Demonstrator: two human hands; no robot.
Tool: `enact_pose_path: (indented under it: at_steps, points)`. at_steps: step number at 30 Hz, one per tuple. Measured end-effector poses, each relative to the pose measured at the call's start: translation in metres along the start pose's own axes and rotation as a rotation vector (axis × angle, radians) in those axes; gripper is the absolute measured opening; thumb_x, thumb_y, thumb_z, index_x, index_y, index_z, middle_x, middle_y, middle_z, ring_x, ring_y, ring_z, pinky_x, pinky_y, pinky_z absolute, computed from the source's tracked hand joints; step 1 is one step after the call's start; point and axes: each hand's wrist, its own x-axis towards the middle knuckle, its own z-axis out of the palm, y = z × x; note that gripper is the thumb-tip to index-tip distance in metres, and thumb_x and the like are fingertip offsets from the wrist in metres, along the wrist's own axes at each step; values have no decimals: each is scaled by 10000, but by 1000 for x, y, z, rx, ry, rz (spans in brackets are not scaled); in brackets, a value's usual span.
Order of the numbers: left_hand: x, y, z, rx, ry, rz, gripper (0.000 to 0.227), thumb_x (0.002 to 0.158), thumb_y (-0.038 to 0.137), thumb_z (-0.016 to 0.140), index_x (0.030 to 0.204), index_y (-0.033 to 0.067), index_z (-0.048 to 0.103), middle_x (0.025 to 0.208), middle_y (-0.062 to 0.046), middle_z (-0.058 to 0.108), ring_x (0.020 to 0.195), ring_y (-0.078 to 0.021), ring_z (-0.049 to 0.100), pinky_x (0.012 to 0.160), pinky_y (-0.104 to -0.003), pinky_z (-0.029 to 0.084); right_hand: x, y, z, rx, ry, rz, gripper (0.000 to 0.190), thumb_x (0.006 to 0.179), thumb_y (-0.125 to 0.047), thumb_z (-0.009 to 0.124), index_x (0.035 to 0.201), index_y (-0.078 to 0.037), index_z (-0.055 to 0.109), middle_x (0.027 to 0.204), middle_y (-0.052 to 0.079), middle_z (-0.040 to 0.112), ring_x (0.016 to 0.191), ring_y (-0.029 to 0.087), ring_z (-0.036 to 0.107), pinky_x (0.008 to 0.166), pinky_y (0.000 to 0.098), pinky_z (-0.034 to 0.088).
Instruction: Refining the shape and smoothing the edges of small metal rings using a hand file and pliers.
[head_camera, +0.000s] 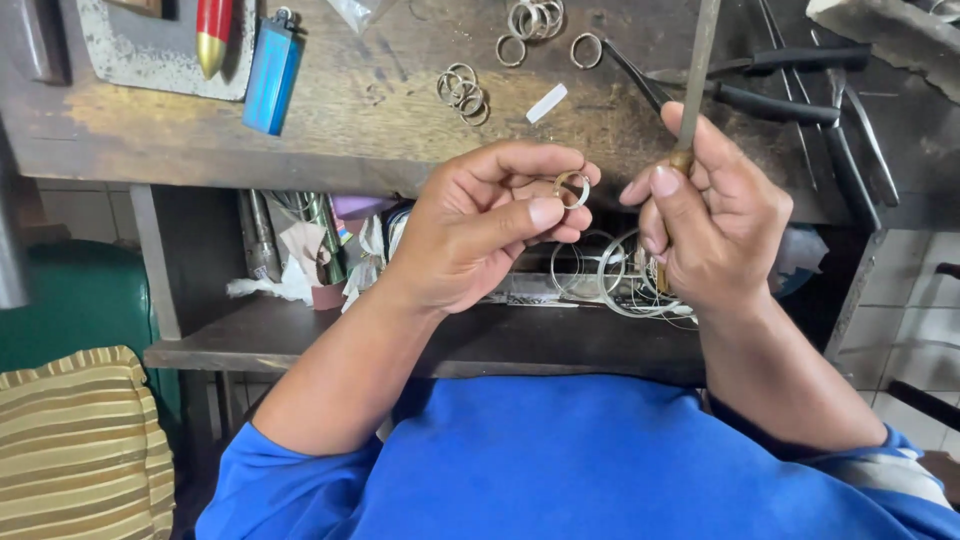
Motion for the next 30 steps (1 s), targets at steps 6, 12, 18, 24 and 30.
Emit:
enact_pose_path:
  at_steps: [6, 12, 18, 24, 30]
  points:
    - [0, 1, 3, 13, 5, 0, 236, 867, 26, 565, 1096, -12, 520, 1061, -201, 583, 888, -226, 628, 791, -267, 548, -1, 1, 0, -17, 12, -45, 308, 956, 68, 424, 1260, 74, 373, 719, 216, 550, 407, 126, 435, 410, 187, 393]
    - [1, -3, 3, 85, 27, 15, 248, 845, 44, 596, 1082, -2, 539, 1072, -197, 586, 879, -231, 636, 780, -276, 557, -3, 2, 1, -29, 0, -47, 302, 956, 55, 436, 1253, 67, 382, 721, 221, 566, 399, 114, 428, 407, 181, 388]
    - [0, -9, 2, 356, 40, 211, 299, 820, -31, 627, 1099, 36, 540, 1055, -105, 600, 914, -146, 610, 872, -233, 518, -5, 2, 1, -71, -27, -48, 310, 950, 75, 443, 1252, 82, 371, 751, 223, 573, 402, 122, 423, 410, 189, 403]
    - [-1, -10, 6, 443, 71, 211, 319, 833, -66, 605, 1126, 22, 514, 1067, -128, 573, 969, -154, 576, 874, -211, 510, -6, 1, 2, -24, -32, -22, 318, 949, 83, 435, 1259, 81, 362, 762, 236, 561, 419, 128, 419, 423, 188, 395]
    - [0, -8, 9, 665, 79, 307, 271, 835, -51, 602, 1079, 38, 524, 1036, -104, 523, 908, -158, 551, 820, -221, 513, -7, 2, 1, -44, -37, -30, 317, 950, 86, 443, 1259, 69, 370, 781, 248, 567, 433, 141, 442, 427, 196, 412]
